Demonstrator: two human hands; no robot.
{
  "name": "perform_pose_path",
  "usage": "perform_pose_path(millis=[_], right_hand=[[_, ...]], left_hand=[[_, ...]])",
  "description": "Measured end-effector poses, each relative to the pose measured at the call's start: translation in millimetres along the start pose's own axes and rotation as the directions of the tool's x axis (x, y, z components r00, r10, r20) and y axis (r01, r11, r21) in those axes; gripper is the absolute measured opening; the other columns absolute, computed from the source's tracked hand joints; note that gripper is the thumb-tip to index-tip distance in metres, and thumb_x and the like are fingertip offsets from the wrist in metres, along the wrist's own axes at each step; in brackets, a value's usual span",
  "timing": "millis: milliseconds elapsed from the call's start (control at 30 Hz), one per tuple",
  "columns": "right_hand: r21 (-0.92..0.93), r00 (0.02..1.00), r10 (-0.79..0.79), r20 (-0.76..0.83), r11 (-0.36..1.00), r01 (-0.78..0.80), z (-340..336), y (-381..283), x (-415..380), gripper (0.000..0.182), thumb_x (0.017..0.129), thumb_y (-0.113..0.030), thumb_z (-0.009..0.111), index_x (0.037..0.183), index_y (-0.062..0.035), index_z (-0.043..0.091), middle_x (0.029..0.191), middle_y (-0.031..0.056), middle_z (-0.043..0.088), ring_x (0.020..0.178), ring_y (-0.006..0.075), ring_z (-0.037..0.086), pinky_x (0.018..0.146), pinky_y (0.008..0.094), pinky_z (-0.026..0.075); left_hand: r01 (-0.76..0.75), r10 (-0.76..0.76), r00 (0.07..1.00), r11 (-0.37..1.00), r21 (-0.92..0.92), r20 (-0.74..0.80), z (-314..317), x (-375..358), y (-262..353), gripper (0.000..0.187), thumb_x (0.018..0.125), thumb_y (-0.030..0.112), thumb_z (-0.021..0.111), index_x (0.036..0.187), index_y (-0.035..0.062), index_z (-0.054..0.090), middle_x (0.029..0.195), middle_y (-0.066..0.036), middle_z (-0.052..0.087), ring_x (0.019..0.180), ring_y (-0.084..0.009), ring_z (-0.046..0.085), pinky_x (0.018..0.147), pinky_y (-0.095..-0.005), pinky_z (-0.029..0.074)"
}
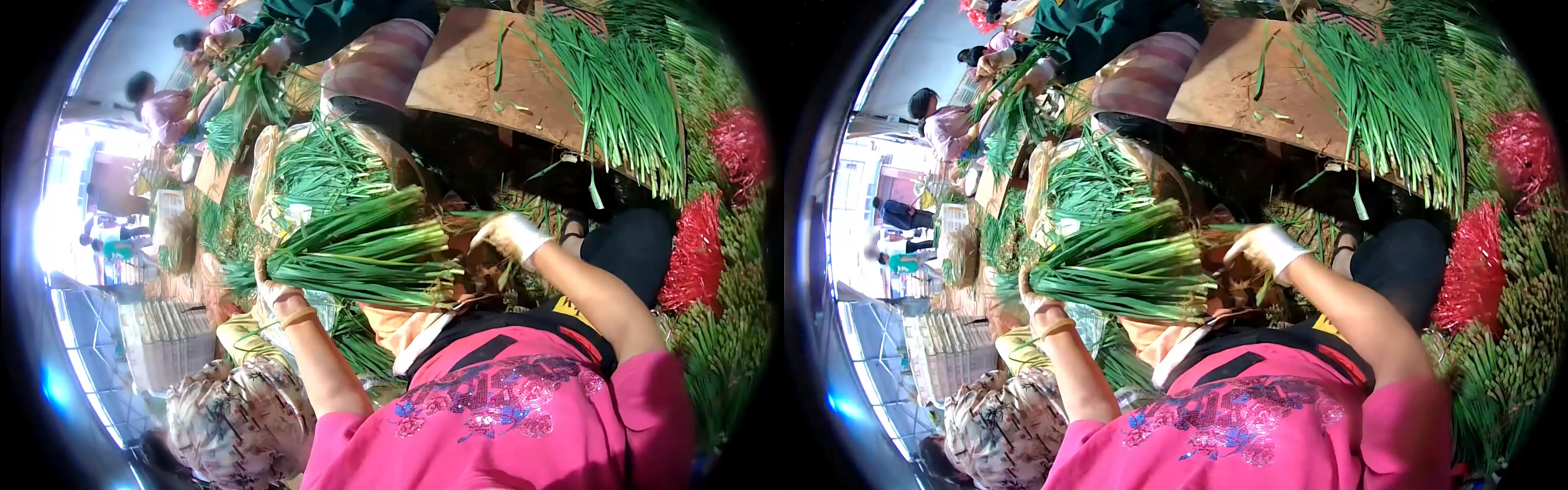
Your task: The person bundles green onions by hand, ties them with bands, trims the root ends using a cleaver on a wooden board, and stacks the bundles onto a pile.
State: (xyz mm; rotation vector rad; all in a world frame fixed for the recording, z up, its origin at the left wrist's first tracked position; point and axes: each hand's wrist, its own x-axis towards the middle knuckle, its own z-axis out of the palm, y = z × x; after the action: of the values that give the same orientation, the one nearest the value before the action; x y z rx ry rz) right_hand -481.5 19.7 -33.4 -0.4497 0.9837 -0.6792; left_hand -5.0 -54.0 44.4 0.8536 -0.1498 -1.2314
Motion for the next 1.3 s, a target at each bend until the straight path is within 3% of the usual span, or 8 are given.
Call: perform_pose_path(millis=[100, 367, 433, 533, 867, 1000, 1233, 1300], right_hand=[[0.475, 0.949, 0.007, -0.314, 0.867, 0.151, -97.4, 16.7, 23.0, 0.027, 0.092, -0.026, 0.042, 0.101, -0.0044, 0.055, 0.050, -0.0082, 0.035, 0.036, 0.0024, 0.029, 0.032, 0.0179, 0.019], [0.040, 0.992, 0.057, -0.113, 0.998, -0.052, 46.3, -5.2, 70.8, 0.041, 0.081, -0.037, 0.064, 0.112, -0.0096, 0.058, 0.102, 0.0011, 0.058, 0.087, 0.0221, 0.051, 0.090, 0.0401, 0.034], [-0.159, 0.984, -0.145, -0.100, 0.979, 0.128, 41.1, -0.5, 82.9, 0.035, 0.081, -0.033, 0.064, 0.106, -0.0092, 0.059, 0.087, 0.0005, 0.059, 0.087, 0.0178, 0.051, 0.085, 0.0375, 0.038], [0.774, 0.928, -0.205, -0.310, 0.512, 0.371, -30.9, -19.8, 68.7, 0.020, 0.094, -0.022, 0.044, 0.076, -0.0130, 0.047, 0.054, -0.0073, 0.038, 0.036, 0.0036, 0.027, 0.032, 0.0162, 0.021], [-0.138, 0.932, -0.357, 0.061, 0.922, 0.362, 44.7, -12.1, 105.1, 0.048, 0.078, -0.031, 0.068, 0.119, -0.0081, 0.055, 0.099, 0.0065, 0.062, 0.087, 0.0164, 0.054, 0.082, 0.0327, 0.041], [0.129, 0.896, -0.191, -0.401, 0.956, 0.262, -47.1, -10.4, 90.3, 0.014, 0.082, -0.014, 0.056, 0.088, -0.0049, 0.064, 0.086, 0.0051, 0.065, 0.072, 0.0178, 0.056, 0.071, 0.0301, 0.044], [-0.722, 0.431, -0.865, 0.257, 0.125, 0.681, 40.7, -95.1, 76.9, 0.032, 0.081, -0.034, 0.059, 0.093, -0.0048, 0.066, 0.090, 0.0185, 0.062, 0.083, 0.0298, 0.057, 0.075, 0.0342, 0.044], [-0.720, 0.848, -0.416, 0.327, 0.472, 0.509, 88.1, -106.4, 71.8, 0.039, 0.085, -0.037, 0.056, 0.105, -0.0034, 0.062, 0.103, 0.0136, 0.063, 0.094, 0.0223, 0.058, 0.081, 0.0314, 0.043]], left_hand=[[-0.034, 0.033, 0.999, 0.999, -0.010, -0.018, -5.4, -21.9, -5.1, 0.033, 0.077, 0.024, 0.057, 0.104, 0.0034, 0.062, 0.104, -0.014, 0.064, 0.094, -0.0327, 0.059, 0.079, -0.0504, 0.048], [-0.041, 0.049, 0.978, 0.998, -0.043, 0.205, 20.1, -38.9, -20.9, 0.025, 0.076, 0.019, 0.060, 0.097, 0.0045, 0.062, 0.094, -0.010, 0.064, 0.085, -0.0276, 0.059, 0.080, -0.0428, 0.048], [-0.038, 0.041, 0.887, 0.999, -0.016, 0.460, 42.8, -57.0, -16.7, 0.017, 0.078, 0.016, 0.059, 0.091, 0.0048, 0.061, 0.088, -0.008, 0.063, 0.083, -0.0247, 0.058, 0.080, -0.0432, 0.048], [-0.112, 0.104, 0.986, 0.992, 0.058, 0.130, 25.1, -60.9, 0.3, 0.019, 0.078, 0.018, 0.061, 0.092, 0.0061, 0.061, 0.088, -0.008, 0.063, 0.083, -0.0233, 0.059, 0.081, -0.0438, 0.048], [-0.216, 0.103, 0.842, 0.964, 0.157, 0.530, 82.7, -106.2, -16.9, 0.012, 0.080, 0.013, 0.056, 0.091, 0.0070, 0.055, 0.085, -0.006, 0.055, 0.077, -0.0187, 0.051, 0.077, -0.0399, 0.044], [-0.251, 0.178, 0.777, 0.967, 0.038, 0.604, 95.0, -120.4, 3.2, 0.012, 0.080, 0.009, 0.055, 0.092, 0.0080, 0.055, 0.083, -0.003, 0.055, 0.069, -0.0154, 0.052, 0.079, -0.0382, 0.043], [-0.134, -0.001, 0.746, 0.979, 0.152, 0.666, 123.5, -136.7, -28.2, 0.019, 0.077, 0.017, 0.055, 0.093, 0.0057, 0.053, 0.079, 0.000, 0.050, 0.072, -0.0120, 0.052, 0.081, -0.0356, 0.040], [-0.236, 0.125, 0.646, 0.971, 0.041, 0.753, 163.8, -136.1, -49.6, 0.030, 0.071, 0.013, 0.054, 0.100, 0.0066, 0.050, 0.064, -0.003, 0.041, 0.059, -0.0174, 0.039, 0.059, -0.0326, 0.035]])
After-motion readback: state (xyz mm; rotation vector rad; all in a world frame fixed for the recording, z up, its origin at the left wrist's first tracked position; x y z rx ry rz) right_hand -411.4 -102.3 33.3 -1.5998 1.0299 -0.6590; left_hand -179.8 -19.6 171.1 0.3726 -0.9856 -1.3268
